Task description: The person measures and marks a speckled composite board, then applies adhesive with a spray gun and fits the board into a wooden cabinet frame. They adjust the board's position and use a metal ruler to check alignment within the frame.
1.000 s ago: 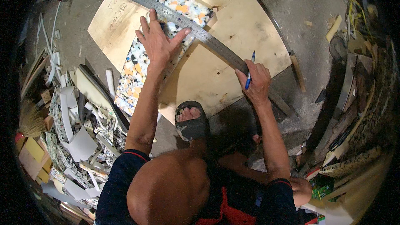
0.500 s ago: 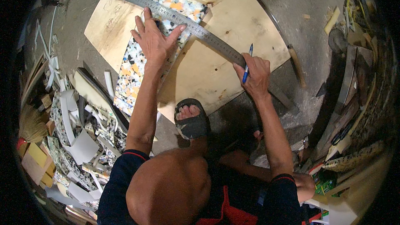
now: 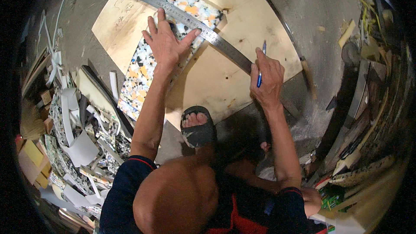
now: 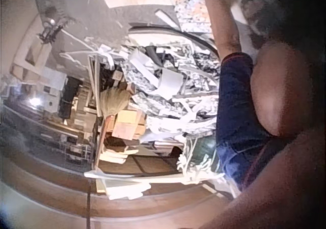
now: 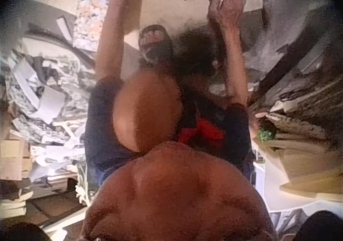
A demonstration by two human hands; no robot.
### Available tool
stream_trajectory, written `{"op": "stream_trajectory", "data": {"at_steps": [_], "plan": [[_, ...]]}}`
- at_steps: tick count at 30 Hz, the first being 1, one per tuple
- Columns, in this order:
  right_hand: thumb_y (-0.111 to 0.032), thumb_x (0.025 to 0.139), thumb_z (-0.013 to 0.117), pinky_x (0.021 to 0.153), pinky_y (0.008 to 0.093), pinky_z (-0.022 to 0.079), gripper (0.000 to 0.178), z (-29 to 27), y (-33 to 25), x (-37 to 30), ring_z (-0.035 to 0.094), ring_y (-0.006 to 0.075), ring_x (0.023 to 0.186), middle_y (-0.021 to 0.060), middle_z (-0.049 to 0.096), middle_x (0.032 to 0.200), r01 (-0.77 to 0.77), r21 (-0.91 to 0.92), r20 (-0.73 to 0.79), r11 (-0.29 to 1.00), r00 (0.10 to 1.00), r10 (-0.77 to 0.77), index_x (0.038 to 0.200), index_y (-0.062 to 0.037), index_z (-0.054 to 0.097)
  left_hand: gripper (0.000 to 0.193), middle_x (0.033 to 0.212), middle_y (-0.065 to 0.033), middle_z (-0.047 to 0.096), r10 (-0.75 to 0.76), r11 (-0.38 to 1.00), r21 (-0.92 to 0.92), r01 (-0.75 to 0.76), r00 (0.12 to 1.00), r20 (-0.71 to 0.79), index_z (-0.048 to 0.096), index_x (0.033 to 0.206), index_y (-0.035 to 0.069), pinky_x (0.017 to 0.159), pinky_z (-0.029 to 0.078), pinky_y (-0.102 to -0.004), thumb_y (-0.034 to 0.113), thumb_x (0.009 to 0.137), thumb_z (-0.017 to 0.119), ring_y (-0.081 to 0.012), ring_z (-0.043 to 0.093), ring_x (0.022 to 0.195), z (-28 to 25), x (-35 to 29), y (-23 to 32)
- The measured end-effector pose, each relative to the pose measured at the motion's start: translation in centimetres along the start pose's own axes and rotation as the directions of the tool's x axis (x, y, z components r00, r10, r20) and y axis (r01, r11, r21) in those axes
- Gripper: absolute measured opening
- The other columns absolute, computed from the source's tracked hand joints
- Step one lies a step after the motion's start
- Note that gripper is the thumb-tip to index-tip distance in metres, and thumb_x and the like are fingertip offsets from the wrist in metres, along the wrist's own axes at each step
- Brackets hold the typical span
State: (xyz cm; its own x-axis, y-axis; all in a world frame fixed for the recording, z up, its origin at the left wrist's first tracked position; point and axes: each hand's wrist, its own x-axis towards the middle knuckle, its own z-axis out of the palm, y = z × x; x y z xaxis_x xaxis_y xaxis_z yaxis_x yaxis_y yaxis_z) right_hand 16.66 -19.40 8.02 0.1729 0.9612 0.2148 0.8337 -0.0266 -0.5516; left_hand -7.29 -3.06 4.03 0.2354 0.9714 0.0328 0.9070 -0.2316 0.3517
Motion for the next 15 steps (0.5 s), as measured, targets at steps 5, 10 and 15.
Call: {"op": "stream_trajectory", "data": {"at_steps": [5,10,15], "plan": [[-0.005,0.091,0.064,0.074,0.0348,0.054,0.034,2.0,-3.9,7.4,0.068,0.0279,0.082,0.0178,0.07,0.098,-0.077,0.432,0.069,0.899,0.996,0.052,0.125,0.0008,0.066,0.12,0.161,-0.0228,0.034,-0.001,0.997,0.073,0.001,1.0,-0.002,0.039,0.143,-0.011,0.118,0.012,-0.0697,0.081,0.072,0.069,-0.051,0.022,0.149,-0.2,0.1,0.1],[-0.013,0.089,0.071,0.075,0.0338,0.056,0.028,7.9,-6.8,15.0,0.072,0.0279,0.078,0.0149,0.074,0.093,-0.18,0.66,0.172,0.73,0.981,0.087,0.115,-0.0038,0.071,0.097,0.163,-0.0245,0.028,-0.006,1.0,-0.02,0.007,0.999,0.035,0.056,0.12,-0.009,0.116,0.009,-0.0738,0.077,0.077,0.067,-0.0528,0.015,0.151,-0.6,0.1,0.1],[-0.022,0.09,0.07,0.078,0.0362,0.057,0.027,10.2,-6.9,17.7,0.073,0.0305,0.081,0.0181,0.075,0.093,-0.113,0.557,0.217,0.823,0.976,-0.013,0.112,-0.0066,0.074,0.095,0.163,-0.0224,0.029,-0.003,1.0,0.031,0.003,1.0,0.029,0.057,0.119,-0.007,0.116,0.01,-0.0739,0.079,0.077,0.065,-0.0521,0.016,0.151,-0.4,0.1,0.1]]}}
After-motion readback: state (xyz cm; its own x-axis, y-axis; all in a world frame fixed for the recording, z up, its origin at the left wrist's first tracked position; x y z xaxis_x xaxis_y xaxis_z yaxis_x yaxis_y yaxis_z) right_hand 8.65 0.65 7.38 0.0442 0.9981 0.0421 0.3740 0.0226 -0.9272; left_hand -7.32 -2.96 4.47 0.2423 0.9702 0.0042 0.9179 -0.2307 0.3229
